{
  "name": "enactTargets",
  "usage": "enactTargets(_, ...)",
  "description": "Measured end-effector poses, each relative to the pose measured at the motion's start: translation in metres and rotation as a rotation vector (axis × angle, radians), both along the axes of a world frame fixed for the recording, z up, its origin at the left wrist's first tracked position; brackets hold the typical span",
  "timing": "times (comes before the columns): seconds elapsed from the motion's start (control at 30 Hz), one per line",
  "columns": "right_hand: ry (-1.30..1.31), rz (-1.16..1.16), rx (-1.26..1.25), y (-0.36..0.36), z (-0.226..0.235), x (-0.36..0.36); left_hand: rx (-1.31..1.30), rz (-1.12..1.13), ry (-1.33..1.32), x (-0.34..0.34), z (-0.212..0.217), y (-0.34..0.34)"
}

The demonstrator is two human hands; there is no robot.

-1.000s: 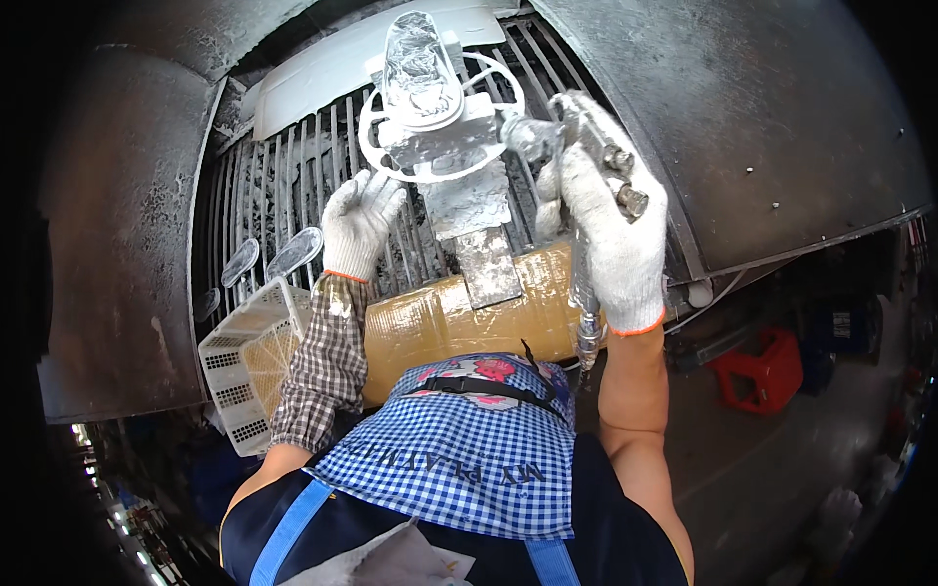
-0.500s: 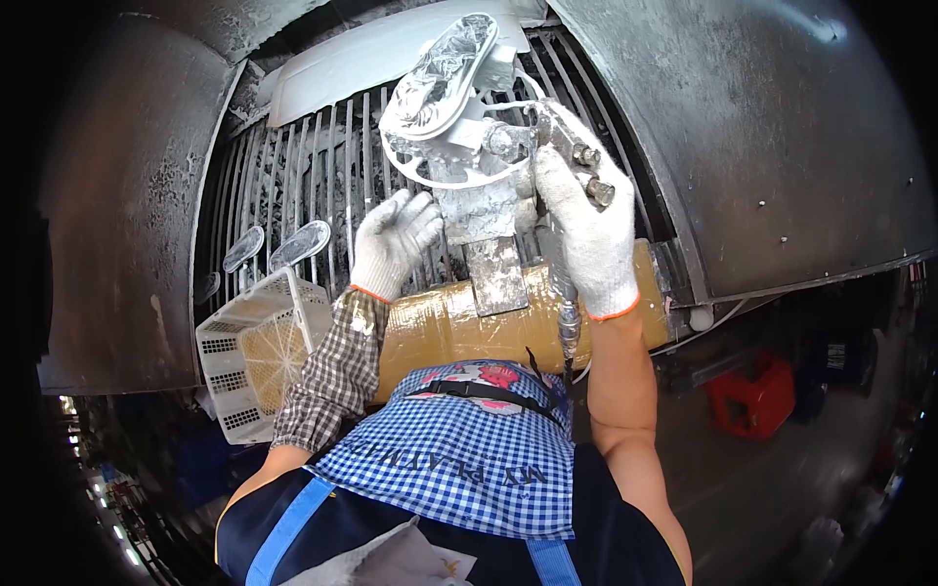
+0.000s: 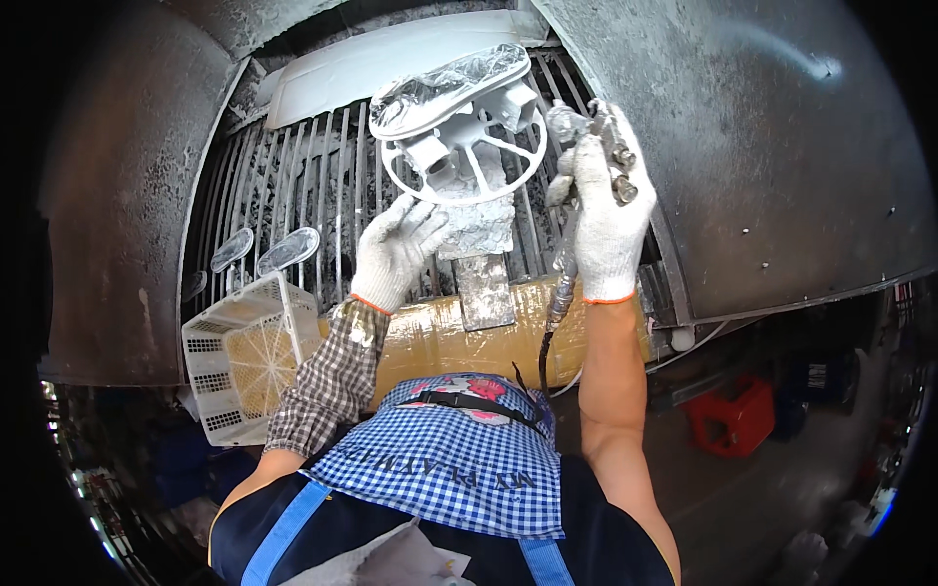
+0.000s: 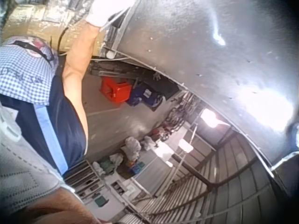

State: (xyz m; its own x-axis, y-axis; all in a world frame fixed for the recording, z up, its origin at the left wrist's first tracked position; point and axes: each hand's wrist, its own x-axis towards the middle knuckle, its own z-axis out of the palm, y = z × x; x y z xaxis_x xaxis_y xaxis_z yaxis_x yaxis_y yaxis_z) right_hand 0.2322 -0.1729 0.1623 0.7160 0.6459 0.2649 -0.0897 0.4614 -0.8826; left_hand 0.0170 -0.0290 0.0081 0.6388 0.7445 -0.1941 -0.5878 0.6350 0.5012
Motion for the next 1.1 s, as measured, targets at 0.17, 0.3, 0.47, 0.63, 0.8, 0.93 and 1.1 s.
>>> enactTargets(0.17, -0.076, -0.034, -0.023, -0.01, -0.004, -0.004, 0.007, 0.054, -0.011, -0.007, 0.002, 0.009)
enactTargets(0.3, -0.055, 0.106, -0.057, -0.014, -0.001, -0.025, 0.01, 0.071, -0.03, -0.011, 0.004, 0.016)
enactTargets(0.47, -0.091, 0.298, -0.078, -0.024, -0.008, -0.042, 0.019, 0.097, -0.018, -0.013, 0.01, 0.021)
enactTargets(0.63, -0.018, 0.295, -0.107, -0.04, -0.026, -0.04, 0.009, 0.136, 0.029, -0.012, 0.01, 0.019)
enactTargets(0.8, -0.019, 0.172, -0.266, -0.069, -0.063, -0.022, 0.016, 0.076, 0.128, -0.009, 0.014, -0.003)
enactTargets(0.93, -0.183, 0.033, -0.409, -0.094, -0.102, -0.012, 0.078, -0.038, 0.029, 0.016, 0.053, -0.028)
enactTargets(1.1, -0.17, 0.003, -0.397, -0.099, -0.089, -0.023, 0.327, -0.018, 0.055, 0.047, 0.075, -0.025)
